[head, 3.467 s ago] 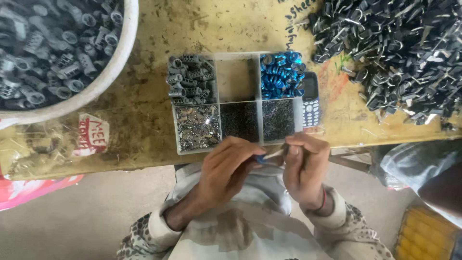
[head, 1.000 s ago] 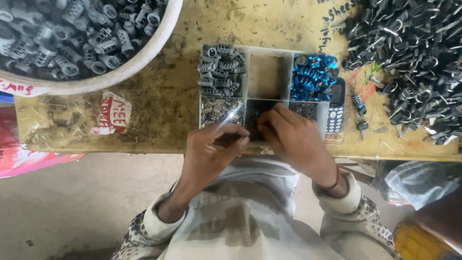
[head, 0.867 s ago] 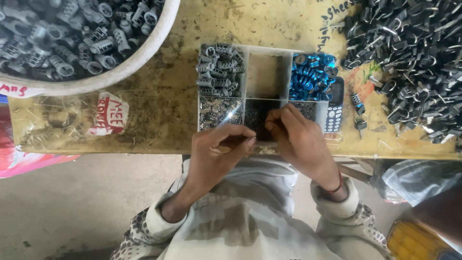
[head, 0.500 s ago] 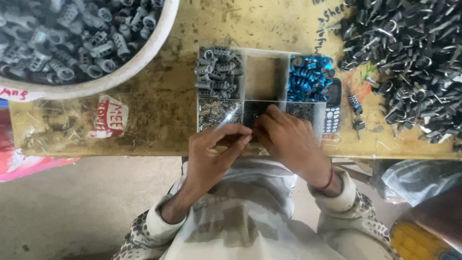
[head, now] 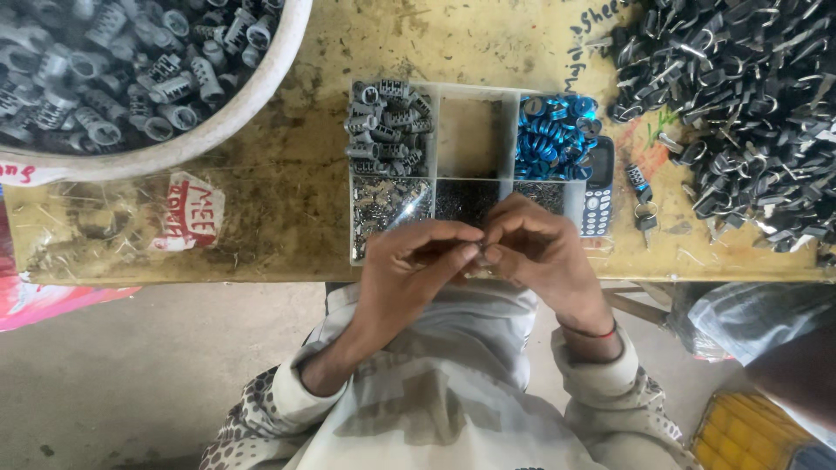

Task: The person sits at a workbench and assembles small metal components by hand. They pick individual pieces from a compartment box, press and fit the pieces together between their fingers, and place the finished assemblies onto a pile on the table, repeating the cycle.

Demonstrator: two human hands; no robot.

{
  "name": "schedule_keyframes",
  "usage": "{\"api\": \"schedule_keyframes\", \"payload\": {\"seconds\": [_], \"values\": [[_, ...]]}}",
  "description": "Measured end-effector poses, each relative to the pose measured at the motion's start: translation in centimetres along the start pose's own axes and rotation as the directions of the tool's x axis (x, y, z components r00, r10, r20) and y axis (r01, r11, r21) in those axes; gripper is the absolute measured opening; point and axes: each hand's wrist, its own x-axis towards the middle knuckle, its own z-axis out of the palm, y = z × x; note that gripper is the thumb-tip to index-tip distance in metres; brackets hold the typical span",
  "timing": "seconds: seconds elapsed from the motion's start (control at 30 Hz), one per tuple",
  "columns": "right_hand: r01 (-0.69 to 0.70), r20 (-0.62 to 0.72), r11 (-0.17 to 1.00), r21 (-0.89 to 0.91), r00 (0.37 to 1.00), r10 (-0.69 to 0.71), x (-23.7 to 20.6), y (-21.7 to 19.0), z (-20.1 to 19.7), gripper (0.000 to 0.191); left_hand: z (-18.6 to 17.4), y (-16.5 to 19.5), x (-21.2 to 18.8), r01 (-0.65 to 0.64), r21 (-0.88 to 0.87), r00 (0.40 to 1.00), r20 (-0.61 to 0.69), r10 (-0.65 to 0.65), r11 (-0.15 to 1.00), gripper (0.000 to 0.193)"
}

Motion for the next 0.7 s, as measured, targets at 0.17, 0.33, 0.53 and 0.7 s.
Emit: {"api": "schedule_keyframes", "payload": {"seconds": [0.17, 0.33, 0.53, 0.7], "values": [[-0.094, 0.019, 0.992, 0.08, 0.995, 0.093, 0.2, -0.2, 0.2, 0.01, 0.0, -0.3, -0.1, -0.008, -0.07, 0.999, 0.037, 0.01, 0.998, 0.019], [-0.146, 0.1, 0.986, 0.078, 0.985, 0.138, 0.1, -1.0, 0.1, 0.01, -0.5, 0.1, -0.2, -0.143, 0.01, 0.983, 0.113, 0.141, 0.99, 0.019], [0.277, 0.107, 0.827, -0.49, 0.96, -0.258, -1.1, -1.8, 0.9, 0.015, -0.7, 1.1, -0.3, -0.376, 0.403, 0.927, 0.173, 0.334, 0.834, 0.02], [-0.036, -0.031, 0.987, -0.154, 0.999, 0.032, -0.8, -2.6, 1.3, 0.029, -1.6, 1.5, -0.1, -0.105, 0.202, 0.962, 0.269, 0.047, 0.974, 0.012]]}}
